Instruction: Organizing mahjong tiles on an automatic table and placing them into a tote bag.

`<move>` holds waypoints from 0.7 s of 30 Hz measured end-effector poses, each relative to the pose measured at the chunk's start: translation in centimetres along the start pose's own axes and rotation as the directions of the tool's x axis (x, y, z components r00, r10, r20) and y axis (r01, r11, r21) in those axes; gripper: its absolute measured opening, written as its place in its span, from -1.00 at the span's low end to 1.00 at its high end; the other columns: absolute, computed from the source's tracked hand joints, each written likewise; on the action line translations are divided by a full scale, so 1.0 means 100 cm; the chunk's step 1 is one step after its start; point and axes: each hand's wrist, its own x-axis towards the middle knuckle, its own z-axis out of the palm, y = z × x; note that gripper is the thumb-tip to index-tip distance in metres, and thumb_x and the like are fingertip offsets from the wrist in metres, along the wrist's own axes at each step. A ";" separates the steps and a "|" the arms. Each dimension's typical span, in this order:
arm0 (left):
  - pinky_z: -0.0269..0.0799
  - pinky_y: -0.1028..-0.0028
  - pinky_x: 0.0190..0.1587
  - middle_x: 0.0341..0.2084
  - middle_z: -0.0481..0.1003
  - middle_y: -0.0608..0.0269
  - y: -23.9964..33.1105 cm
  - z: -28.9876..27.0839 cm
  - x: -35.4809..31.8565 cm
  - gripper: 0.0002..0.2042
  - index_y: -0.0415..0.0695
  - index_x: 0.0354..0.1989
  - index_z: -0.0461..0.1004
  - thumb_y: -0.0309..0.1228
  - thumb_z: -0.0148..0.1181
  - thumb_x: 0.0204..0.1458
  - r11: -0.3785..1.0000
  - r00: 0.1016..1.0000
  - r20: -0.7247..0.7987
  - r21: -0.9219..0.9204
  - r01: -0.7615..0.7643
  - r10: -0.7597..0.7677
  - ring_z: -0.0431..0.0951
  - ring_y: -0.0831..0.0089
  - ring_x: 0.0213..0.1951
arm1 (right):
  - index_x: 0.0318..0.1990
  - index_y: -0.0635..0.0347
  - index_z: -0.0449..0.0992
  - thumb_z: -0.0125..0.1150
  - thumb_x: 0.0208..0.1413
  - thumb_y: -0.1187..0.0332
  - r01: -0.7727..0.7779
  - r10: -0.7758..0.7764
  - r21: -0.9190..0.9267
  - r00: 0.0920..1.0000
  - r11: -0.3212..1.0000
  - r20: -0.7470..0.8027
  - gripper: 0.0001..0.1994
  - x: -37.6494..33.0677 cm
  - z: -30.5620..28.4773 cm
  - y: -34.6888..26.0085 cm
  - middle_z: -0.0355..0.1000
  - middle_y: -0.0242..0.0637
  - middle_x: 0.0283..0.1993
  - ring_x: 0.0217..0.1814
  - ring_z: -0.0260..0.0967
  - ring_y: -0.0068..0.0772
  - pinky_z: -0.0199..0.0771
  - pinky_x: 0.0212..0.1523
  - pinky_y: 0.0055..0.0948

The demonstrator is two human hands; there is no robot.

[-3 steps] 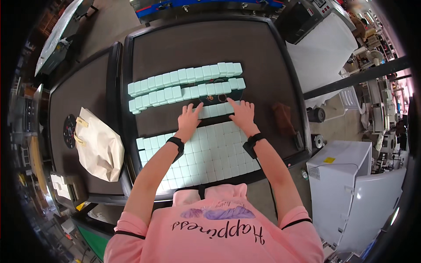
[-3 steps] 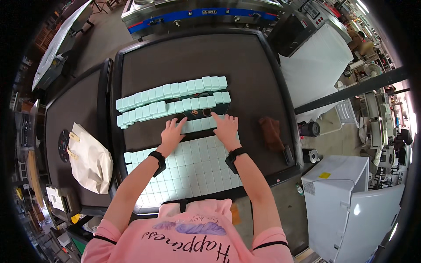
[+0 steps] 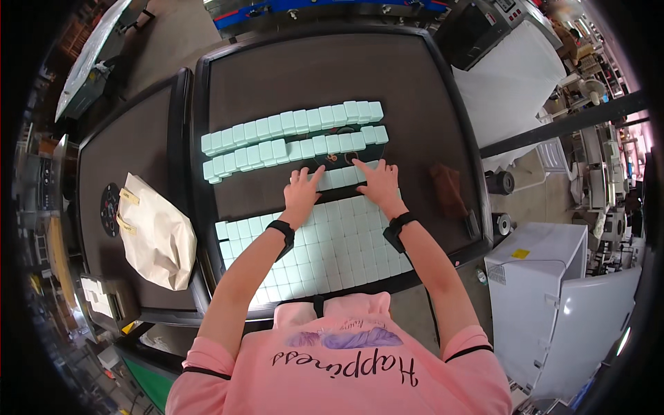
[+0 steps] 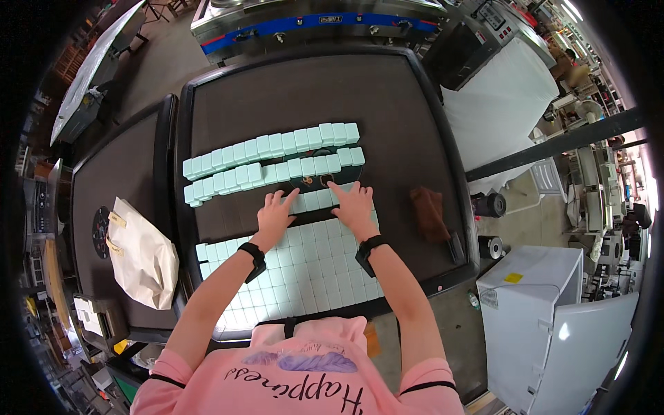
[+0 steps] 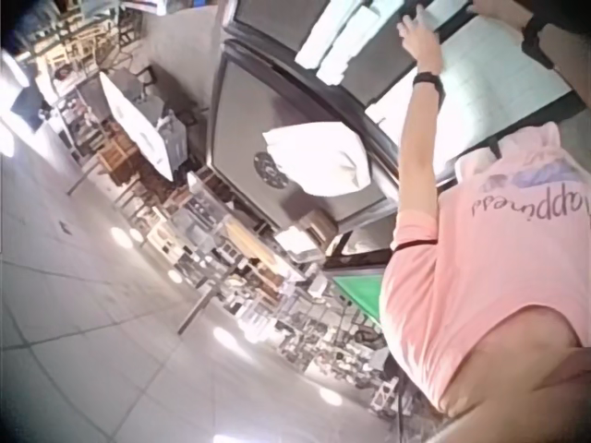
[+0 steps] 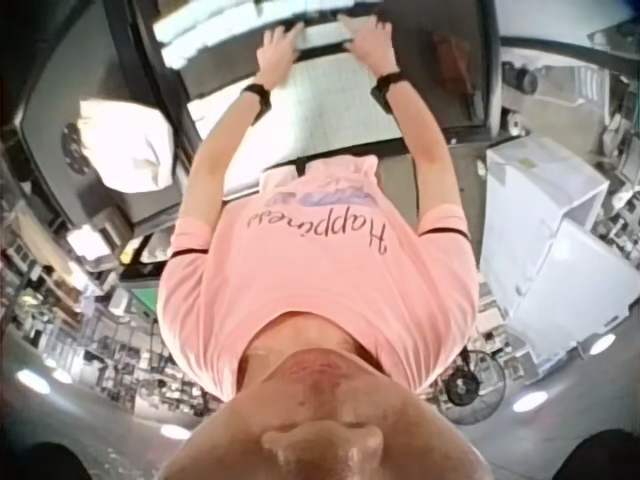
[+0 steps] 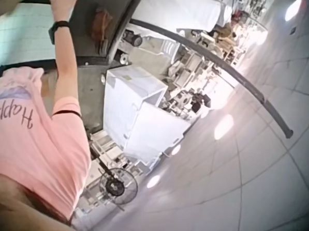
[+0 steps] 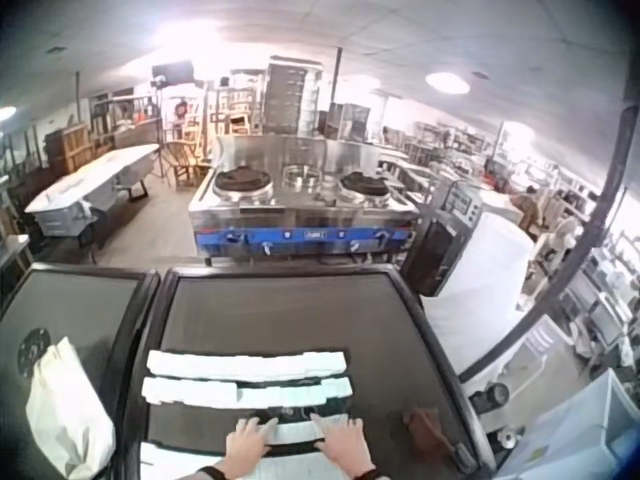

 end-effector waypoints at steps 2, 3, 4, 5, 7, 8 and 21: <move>0.61 0.23 -0.18 0.11 0.37 0.22 0.004 0.004 0.001 -0.18 0.34 0.37 0.25 -0.32 0.53 -0.13 0.999 0.999 -0.035 0.037 0.025 -0.024 0.40 0.18 0.13 | 0.33 -0.45 0.34 0.58 -0.13 0.06 -0.001 0.001 0.024 1.000 1.000 -0.004 -0.21 0.002 0.001 -0.010 0.32 -0.10 -0.09 -0.10 0.34 -0.12 0.22 0.02 -0.17; 0.60 0.26 -0.22 0.05 0.38 0.24 0.007 0.005 0.000 -0.21 0.34 0.33 0.28 -0.31 0.54 -0.14 0.996 0.997 -0.072 0.074 0.047 -0.042 0.41 0.20 0.10 | 0.30 -0.44 0.37 0.57 -0.12 0.05 -0.032 0.034 0.058 0.999 0.998 -0.036 -0.25 0.001 0.002 -0.015 0.31 -0.10 -0.10 -0.09 0.32 -0.11 0.21 0.01 -0.17; 0.60 0.26 -0.22 0.05 0.38 0.24 0.010 0.006 0.001 -0.21 0.34 0.33 0.28 -0.31 0.54 -0.14 0.996 0.996 -0.067 0.072 0.057 -0.052 0.41 0.20 0.10 | 0.26 -0.42 0.39 0.57 -0.12 0.04 -0.062 0.068 0.093 0.996 0.994 -0.066 -0.28 0.001 0.002 -0.018 0.30 -0.11 -0.11 -0.09 0.31 -0.10 0.21 0.00 -0.17; 0.58 0.27 -0.26 0.00 0.37 0.27 0.011 0.006 0.004 -0.24 0.33 0.28 0.31 -0.29 0.55 -0.16 0.993 0.995 -0.074 0.091 0.076 -0.069 0.42 0.22 0.07 | 0.26 -0.42 0.39 0.57 -0.12 0.04 -0.053 0.059 0.095 0.997 0.994 -0.058 -0.28 0.001 0.001 -0.020 0.30 -0.11 -0.11 -0.09 0.31 -0.10 0.21 0.00 -0.17; 0.57 0.29 -0.30 -0.05 0.37 0.29 0.013 0.005 0.008 -0.28 0.32 0.23 0.34 -0.28 0.56 -0.17 0.989 0.993 -0.082 0.110 0.096 -0.087 0.42 0.24 0.04 | 0.17 -0.34 0.45 0.57 -0.11 0.07 -0.091 0.105 0.134 0.990 0.987 -0.095 -0.38 0.005 0.003 -0.017 0.28 -0.10 -0.11 -0.08 0.29 -0.07 0.22 0.00 -0.18; 0.56 0.29 -0.32 -0.08 0.36 0.30 0.013 0.004 0.009 -0.30 0.31 0.20 0.36 -0.28 0.56 -0.18 0.991 0.994 -0.048 0.085 0.106 -0.103 0.43 0.25 0.02 | 0.17 -0.34 0.45 0.57 -0.11 0.07 -0.087 0.100 0.134 0.991 0.987 -0.092 -0.38 0.004 0.003 -0.017 0.28 -0.10 -0.11 -0.08 0.29 -0.07 0.22 0.00 -0.18; 0.60 0.25 -0.27 -0.03 0.37 0.21 0.014 0.004 0.046 -0.33 0.31 0.18 0.38 -0.35 0.53 -0.16 0.988 1.000 -0.023 0.154 0.015 -0.012 0.44 0.16 0.09 | 0.36 -0.33 0.31 0.63 -0.20 0.18 -0.051 0.051 0.190 0.999 0.980 0.007 -0.12 0.022 0.004 -0.007 0.31 -0.16 0.10 0.14 0.33 -0.04 0.34 0.10 -0.04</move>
